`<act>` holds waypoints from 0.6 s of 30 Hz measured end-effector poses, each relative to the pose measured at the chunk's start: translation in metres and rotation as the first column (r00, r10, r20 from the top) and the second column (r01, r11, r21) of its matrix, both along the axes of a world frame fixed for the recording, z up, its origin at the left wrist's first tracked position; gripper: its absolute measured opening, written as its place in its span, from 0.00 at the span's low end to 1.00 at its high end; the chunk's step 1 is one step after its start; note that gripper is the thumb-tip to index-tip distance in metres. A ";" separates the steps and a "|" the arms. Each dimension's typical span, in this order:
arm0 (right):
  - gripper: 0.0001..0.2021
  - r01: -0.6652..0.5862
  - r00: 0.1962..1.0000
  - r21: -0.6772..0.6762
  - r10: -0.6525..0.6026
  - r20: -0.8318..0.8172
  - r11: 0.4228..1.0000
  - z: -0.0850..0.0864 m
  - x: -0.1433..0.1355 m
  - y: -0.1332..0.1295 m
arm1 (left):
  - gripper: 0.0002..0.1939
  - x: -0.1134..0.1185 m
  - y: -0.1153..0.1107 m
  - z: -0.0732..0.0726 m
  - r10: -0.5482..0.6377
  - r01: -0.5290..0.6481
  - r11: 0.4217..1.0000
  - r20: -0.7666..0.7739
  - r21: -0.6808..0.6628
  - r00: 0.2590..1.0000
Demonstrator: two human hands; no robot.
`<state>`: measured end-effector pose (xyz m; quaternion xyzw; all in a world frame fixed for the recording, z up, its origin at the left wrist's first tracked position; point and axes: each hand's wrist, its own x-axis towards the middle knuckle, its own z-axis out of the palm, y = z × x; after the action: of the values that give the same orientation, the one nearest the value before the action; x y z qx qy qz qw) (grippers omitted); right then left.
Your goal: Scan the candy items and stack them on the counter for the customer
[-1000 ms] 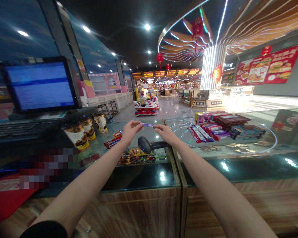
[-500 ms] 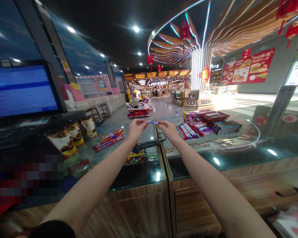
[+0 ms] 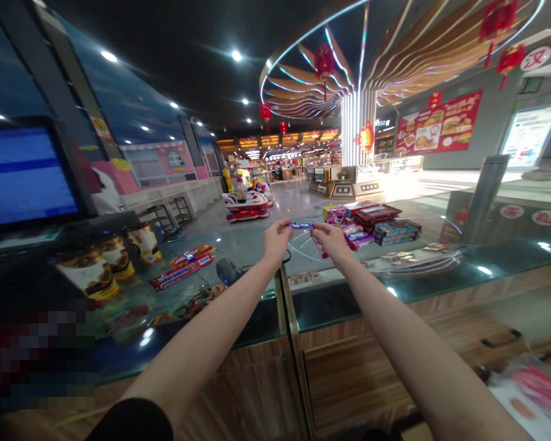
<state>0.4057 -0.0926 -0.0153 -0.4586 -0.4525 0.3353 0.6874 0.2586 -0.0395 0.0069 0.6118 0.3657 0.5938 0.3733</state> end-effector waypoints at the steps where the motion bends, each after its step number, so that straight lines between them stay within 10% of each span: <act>1: 0.17 0.019 1.000 -0.002 -0.019 -0.011 1.000 -0.001 0.006 -0.001 | 0.12 0.007 -0.001 -0.002 -0.019 0.020 1.000 0.014 -0.016 1.000; 18: 0.23 0.348 0.937 -0.116 -0.348 0.020 0.930 -0.020 0.100 -0.012 | 0.35 0.108 -0.031 -0.018 -0.454 0.455 0.856 0.062 -0.245 0.889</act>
<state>0.5056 -0.1044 -0.0349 -0.5712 -0.3431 0.2345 0.7079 0.3663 -0.0707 -0.0111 0.6273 0.2834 0.4381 0.5781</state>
